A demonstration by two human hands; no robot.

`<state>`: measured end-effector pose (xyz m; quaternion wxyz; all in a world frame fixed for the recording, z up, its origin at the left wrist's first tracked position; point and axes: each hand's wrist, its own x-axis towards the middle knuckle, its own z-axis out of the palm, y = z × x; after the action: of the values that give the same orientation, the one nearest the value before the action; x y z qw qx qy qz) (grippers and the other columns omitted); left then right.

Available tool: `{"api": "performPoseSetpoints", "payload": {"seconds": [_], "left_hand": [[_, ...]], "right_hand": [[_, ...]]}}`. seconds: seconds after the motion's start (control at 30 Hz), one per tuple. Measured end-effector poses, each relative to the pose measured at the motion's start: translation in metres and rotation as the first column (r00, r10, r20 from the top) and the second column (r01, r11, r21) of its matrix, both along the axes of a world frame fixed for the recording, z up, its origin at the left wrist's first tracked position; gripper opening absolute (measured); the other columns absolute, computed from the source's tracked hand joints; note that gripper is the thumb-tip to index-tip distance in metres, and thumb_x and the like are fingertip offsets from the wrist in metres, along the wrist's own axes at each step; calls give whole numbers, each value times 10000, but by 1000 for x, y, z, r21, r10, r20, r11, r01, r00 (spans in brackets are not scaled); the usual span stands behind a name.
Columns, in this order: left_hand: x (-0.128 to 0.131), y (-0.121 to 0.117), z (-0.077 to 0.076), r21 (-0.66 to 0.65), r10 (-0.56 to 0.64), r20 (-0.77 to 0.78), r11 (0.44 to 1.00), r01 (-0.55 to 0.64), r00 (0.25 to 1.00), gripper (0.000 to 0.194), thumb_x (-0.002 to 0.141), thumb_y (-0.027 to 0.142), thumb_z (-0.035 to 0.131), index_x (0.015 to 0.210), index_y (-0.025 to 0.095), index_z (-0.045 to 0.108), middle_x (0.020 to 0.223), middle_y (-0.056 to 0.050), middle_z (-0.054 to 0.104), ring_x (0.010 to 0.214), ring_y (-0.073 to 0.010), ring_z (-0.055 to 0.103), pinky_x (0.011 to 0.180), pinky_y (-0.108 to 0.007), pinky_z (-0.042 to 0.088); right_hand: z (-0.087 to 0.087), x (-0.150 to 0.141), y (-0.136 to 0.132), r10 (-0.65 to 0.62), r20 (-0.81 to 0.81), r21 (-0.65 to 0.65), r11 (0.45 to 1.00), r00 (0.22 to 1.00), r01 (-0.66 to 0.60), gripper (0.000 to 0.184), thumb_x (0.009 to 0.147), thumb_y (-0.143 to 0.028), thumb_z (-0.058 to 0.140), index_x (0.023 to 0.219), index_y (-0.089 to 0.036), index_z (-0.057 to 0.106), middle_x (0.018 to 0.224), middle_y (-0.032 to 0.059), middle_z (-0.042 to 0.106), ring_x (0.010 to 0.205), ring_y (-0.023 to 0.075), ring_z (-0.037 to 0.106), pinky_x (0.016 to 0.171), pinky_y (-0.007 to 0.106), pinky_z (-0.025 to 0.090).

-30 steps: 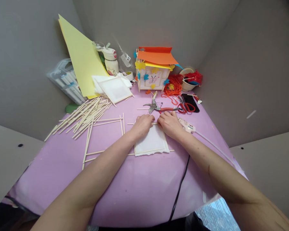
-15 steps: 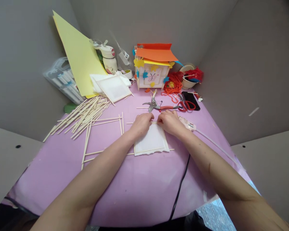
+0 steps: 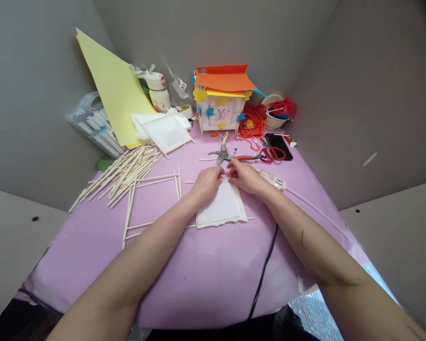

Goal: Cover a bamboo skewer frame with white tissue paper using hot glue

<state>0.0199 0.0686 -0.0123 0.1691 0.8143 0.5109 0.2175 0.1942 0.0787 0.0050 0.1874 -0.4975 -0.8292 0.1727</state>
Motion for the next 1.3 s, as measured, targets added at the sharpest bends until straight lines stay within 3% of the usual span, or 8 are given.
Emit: {"api": "performPoseSetpoints", "payload": {"seconds": [0.1, 0.23, 0.37, 0.5, 0.63, 0.73, 0.9, 1.3], "left_hand": [[-9, -3, 9, 24, 0, -4, 1000, 0, 1000, 393, 800, 110, 543, 1185, 185, 566, 1015, -53, 691, 957, -219, 634, 863, -336, 464], [-48, -4, 27, 88, 105, -18, 991, -103, 994, 405, 792, 147, 606, 1189, 205, 549, 1205, -69, 626, 1078, -220, 591, 952, -376, 434], [-85, -6, 38, -74, 164, -42, 983, -167, 986, 419, 772, 123, 588, 1185, 184, 545, 1071, -54, 665, 976, -196, 623, 864, -327, 481], [-87, -10, 34, -130, 121, -9, 984, -121, 993, 394, 778, 137, 561, 1169, 180, 564, 1067, -54, 667, 968, -181, 628, 851, -294, 485], [-75, -8, 25, -118, 81, -24, 990, -83, 996, 434, 739, 136, 572, 1170, 191, 571, 1033, -46, 680, 918, -186, 634, 824, -295, 489], [-70, -5, 21, -116, 93, -44, 988, -98, 995, 438, 715, 130, 568, 1149, 184, 593, 978, -49, 684, 851, -193, 634, 773, -302, 489], [-67, -6, 17, -104, 102, -9, 989, -102, 995, 364, 739, 160, 550, 1095, 190, 623, 923, -34, 681, 841, -188, 628, 747, -289, 479], [-69, -5, 10, -114, 108, 69, 988, -100, 992, 374, 732, 134, 550, 1097, 195, 603, 868, -13, 670, 793, -177, 624, 717, -278, 465]], "right_hand": [[-1, 2, -2, 6, -9, 17, 1000, 1000, -6, 376, 740, -92, 567, 1105, -174, 523, 894, 16, 713, 861, 187, 638, 741, 284, 409], [-2, 2, -2, 7, -16, 42, 999, 1000, -6, 427, 717, -109, 573, 1135, -179, 525, 997, 47, 696, 957, 224, 602, 796, 334, 411], [4, 0, 0, -7, -28, 65, 998, 1000, 9, 426, 692, -101, 576, 1108, -191, 548, 1105, 74, 660, 988, 247, 582, 826, 385, 416], [29, 5, -3, -116, -272, 173, 971, 955, 167, 275, 738, -104, 567, 1002, -183, 580, 908, 47, 676, 836, 197, 612, 778, 343, 444], [49, 7, -11, -194, -472, 166, 938, 860, 303, 175, 738, -297, 704, 838, -200, 599, 697, -9, 627, 627, 153, 554, 614, 284, 420], [42, -9, -12, -151, -336, 107, 975, 930, 197, 229, 728, -383, 737, 786, -192, 625, 667, -13, 616, 617, 146, 544, 599, 271, 389], [15, -49, -2, 44, 13, 74, 996, 999, -45, 91, 786, -243, 662, 853, -216, 716, 920, 32, 699, 867, 189, 604, 755, 308, 367], [2, -66, 3, 66, 32, -40, 997, 997, -65, 137, 737, -171, 610, 837, -210, 697, 837, 14, 726, 806, 187, 630, 702, 284, 374]]}}
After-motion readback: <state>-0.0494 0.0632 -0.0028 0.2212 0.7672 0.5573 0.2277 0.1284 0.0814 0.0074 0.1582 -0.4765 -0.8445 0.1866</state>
